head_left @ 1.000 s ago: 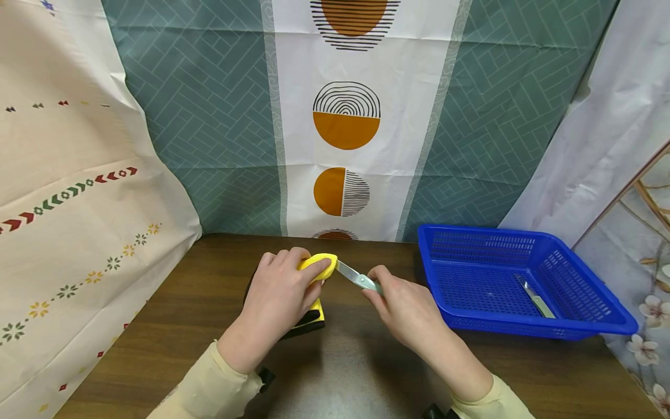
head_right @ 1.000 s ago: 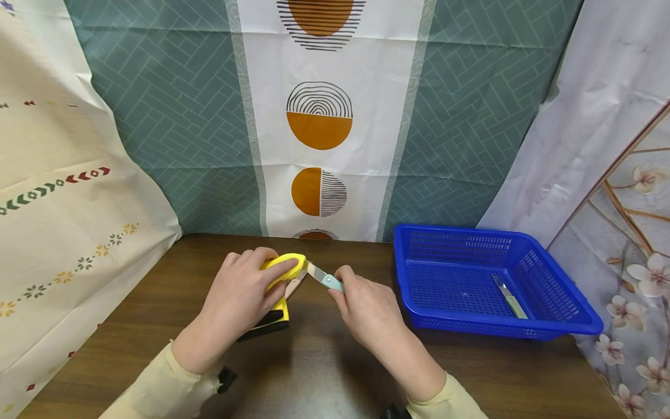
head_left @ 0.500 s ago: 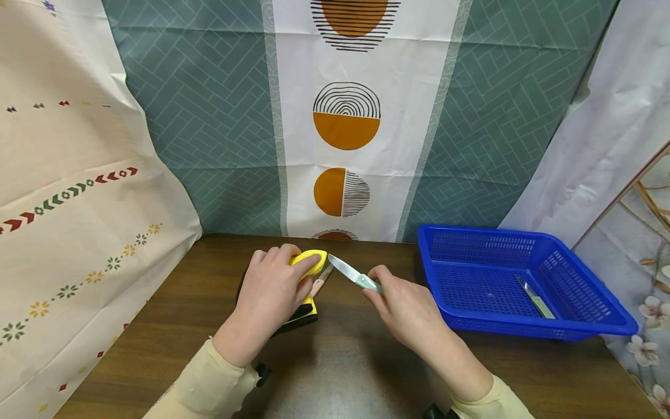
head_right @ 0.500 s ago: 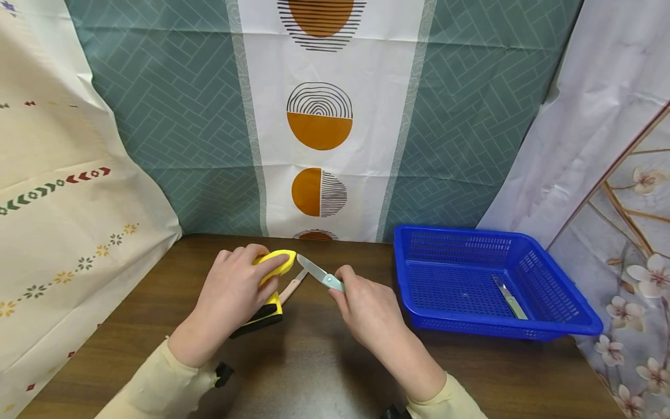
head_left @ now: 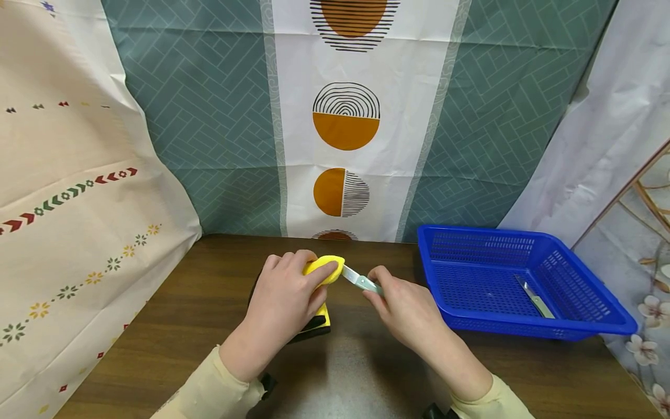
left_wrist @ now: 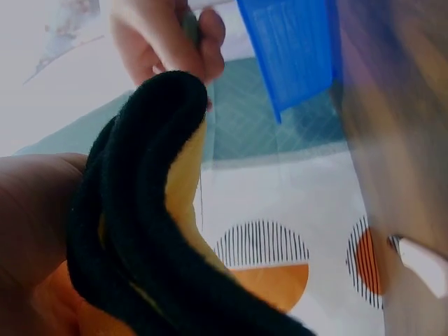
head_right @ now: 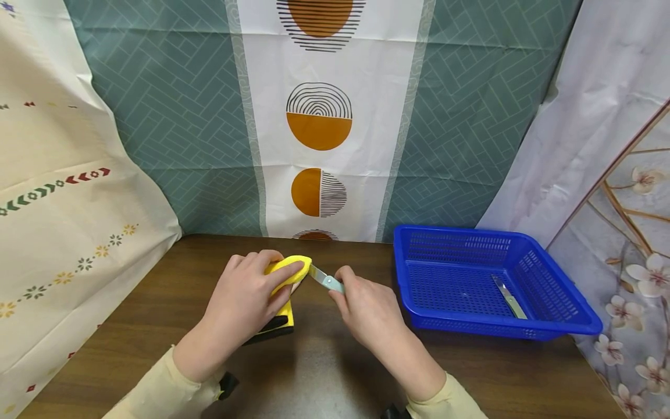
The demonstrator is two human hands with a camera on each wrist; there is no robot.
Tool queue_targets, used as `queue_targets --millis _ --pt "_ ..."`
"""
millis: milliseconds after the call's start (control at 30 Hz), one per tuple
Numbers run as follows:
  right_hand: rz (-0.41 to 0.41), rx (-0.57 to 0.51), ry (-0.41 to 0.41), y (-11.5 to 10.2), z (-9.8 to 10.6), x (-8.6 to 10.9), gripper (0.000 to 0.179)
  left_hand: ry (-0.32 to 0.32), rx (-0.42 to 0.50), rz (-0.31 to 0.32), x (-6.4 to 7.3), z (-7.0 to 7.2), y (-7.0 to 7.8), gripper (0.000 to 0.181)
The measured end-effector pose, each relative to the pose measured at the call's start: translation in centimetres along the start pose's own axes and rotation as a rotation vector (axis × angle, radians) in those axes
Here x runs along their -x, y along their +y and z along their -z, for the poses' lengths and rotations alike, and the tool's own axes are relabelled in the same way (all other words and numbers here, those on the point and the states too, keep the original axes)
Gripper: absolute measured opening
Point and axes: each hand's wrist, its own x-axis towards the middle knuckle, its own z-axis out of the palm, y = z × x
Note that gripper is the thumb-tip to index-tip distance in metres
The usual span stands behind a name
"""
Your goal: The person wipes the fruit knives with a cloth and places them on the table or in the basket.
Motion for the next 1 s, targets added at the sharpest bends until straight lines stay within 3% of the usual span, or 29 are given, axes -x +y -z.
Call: queue_targets --millis 467,1000 --pt "-0.02 -0.018 -0.021 0.1 0.0 -0.1 0.021 0.008 0.043 -0.053 0.2 -0.5 1.9 0.038" --pt "-0.01 -0.007 -0.027 -0.1 -0.1 -0.1 0.022 -0.014 0.006 -0.042 0.4 -0.7 1.4 0.037"
